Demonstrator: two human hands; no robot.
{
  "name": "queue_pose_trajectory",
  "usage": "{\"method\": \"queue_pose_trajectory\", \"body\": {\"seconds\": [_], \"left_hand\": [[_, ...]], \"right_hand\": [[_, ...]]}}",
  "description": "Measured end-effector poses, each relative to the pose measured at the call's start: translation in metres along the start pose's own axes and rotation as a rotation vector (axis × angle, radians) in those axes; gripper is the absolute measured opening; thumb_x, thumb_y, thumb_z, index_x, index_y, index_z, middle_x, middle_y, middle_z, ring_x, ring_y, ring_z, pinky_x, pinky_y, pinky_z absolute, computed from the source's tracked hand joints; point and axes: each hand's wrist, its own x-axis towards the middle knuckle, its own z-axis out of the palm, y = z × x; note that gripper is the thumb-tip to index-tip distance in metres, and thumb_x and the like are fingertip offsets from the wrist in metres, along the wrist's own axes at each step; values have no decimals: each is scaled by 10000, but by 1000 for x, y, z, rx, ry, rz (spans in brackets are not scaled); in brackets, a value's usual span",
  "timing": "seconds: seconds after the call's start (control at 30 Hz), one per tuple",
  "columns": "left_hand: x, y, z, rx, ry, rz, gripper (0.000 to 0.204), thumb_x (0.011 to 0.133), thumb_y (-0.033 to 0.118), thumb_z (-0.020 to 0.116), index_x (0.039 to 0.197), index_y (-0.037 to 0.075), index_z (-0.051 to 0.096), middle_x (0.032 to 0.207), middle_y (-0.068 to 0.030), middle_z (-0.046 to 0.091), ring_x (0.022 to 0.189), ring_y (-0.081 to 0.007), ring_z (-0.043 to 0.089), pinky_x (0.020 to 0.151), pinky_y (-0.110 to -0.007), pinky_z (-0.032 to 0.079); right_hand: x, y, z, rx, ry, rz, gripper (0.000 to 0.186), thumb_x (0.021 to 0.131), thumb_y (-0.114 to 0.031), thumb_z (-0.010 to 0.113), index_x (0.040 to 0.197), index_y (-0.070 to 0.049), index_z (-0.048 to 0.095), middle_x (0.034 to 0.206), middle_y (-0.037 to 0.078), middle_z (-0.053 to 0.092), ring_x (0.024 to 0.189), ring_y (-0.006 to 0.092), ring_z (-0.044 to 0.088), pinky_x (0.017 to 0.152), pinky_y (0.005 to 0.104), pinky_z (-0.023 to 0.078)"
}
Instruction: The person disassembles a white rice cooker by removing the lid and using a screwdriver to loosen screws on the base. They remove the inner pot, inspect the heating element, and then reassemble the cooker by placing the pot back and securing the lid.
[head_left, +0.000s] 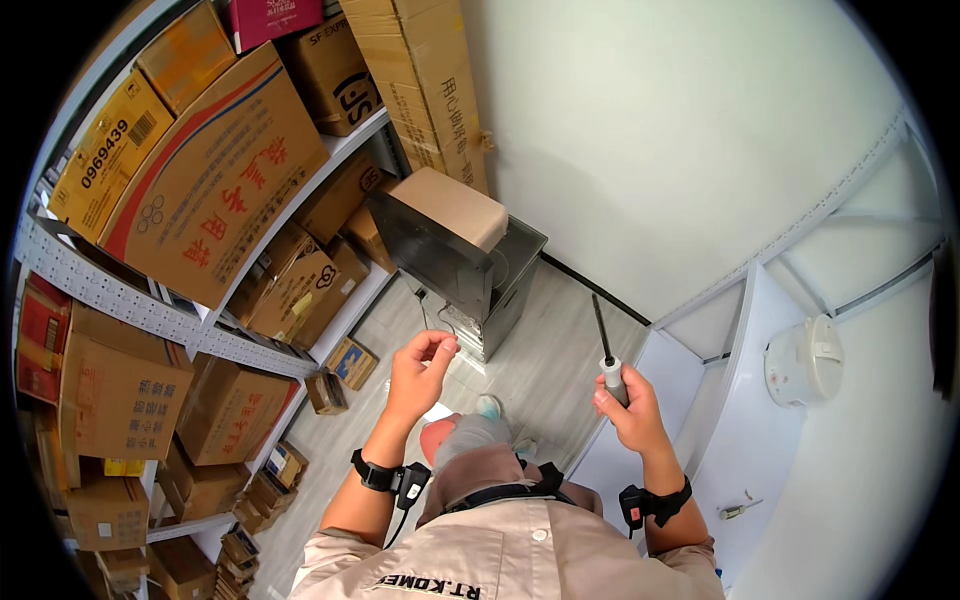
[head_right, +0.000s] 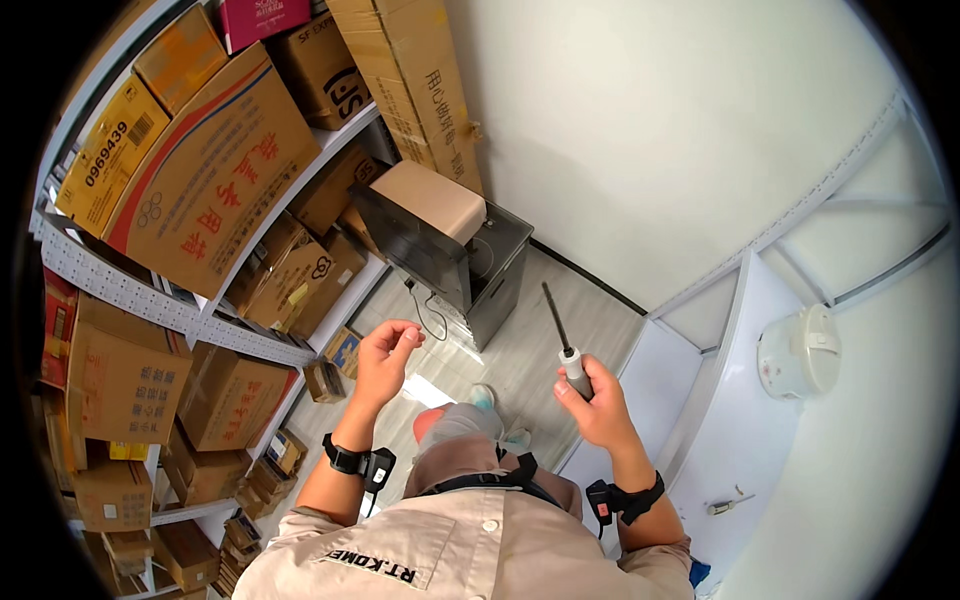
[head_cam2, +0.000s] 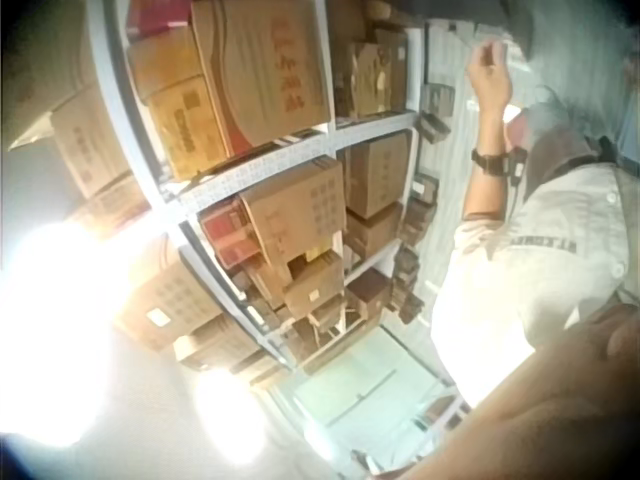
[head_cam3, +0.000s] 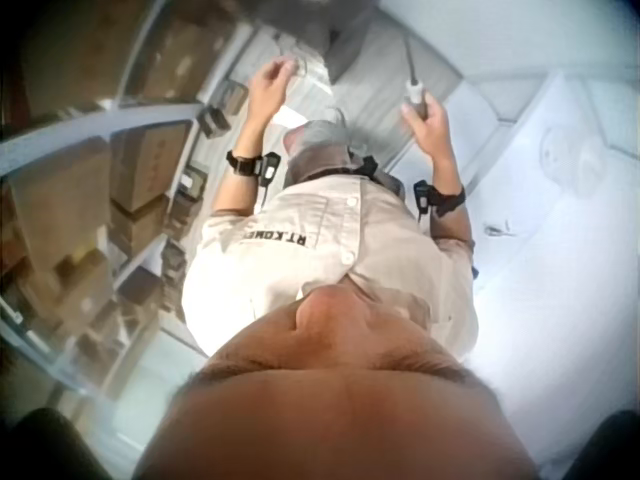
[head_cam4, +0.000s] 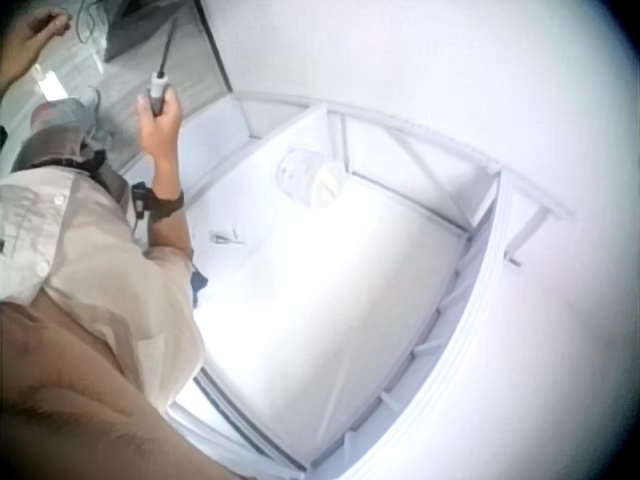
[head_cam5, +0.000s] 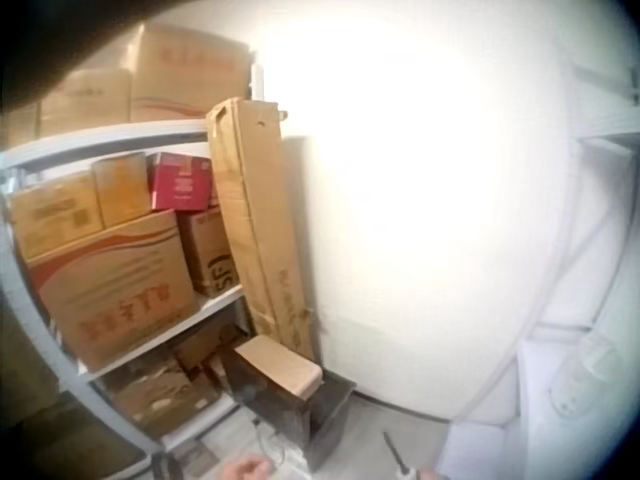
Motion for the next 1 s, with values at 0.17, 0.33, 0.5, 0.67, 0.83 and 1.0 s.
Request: {"method": "queue_pose_trajectory", "body": {"seconds": [0.17, 0.33, 0.5, 0.67, 0.83, 1.0], "left_hand": [[22, 0, -23, 6, 78, 69, 214, 1020, 185, 662, 1079, -16, 703, 945, -60, 751, 904, -131, 701, 849, -287, 546], [84, -20, -67, -13, 130, 98, 176, 1000, 158, 673, 1079, 4, 705, 973, -47, 742, 909, -117, 673, 846, -280, 532], [202, -131, -141, 143, 210, -85, 517, 826, 1, 645, 1330, 30, 535, 1229, -127, 665, 1044, -209, 651, 886, -325, 525], [288, -234, -174, 384, -6, -409, 816, 725, 34, 692, 1483, 38, 392, 1436, -207, 564, 1211, -334, 616, 999, -406, 504], [333, -312, -187, 307, -229, -519, 1049, 685, -46, 691, 1624, 85, 242, 1626, -212, 354, 1463, -360, 422, 1154, -392, 404], [362, -343, -172, 165, -473, -337, 960, 654, -126, 654, 1545, 97, 373, 1537, -115, 461, 1424, -294, 455, 1130, -339, 378]], "right_hand": [[16, -1, 4, -178, -37, -119, 187, 928, -156, 743, 997, -48, 608, 897, -16, 591, 781, 72, 518, 702, 265, 443], [52, 3, 28, -253, 50, -198, 183, 921, -149, 751, 959, -64, 592, 865, -33, 572, 776, 71, 507, 699, 264, 436], [92, 21, 79, -18, 145, -87, 156, 932, -118, 731, 980, -75, 589, 909, -26, 589, 776, 64, 517, 700, 261, 437], [148, 30, 156, 93, 351, -76, 155, 956, -67, 682, 1079, -71, 588, 986, -13, 594, 786, 68, 546, 698, 255, 462], [195, 44, 215, 179, 590, -94, 178, 966, -32, 632, 1140, -40, 598, 1160, 57, 625, 834, 101, 602, 696, 275, 527], [205, 66, 229, 135, 760, -101, 225, 971, -52, 651, 1188, -22, 598, 1259, 86, 629, 836, 82, 591, 715, 260, 517]]}}
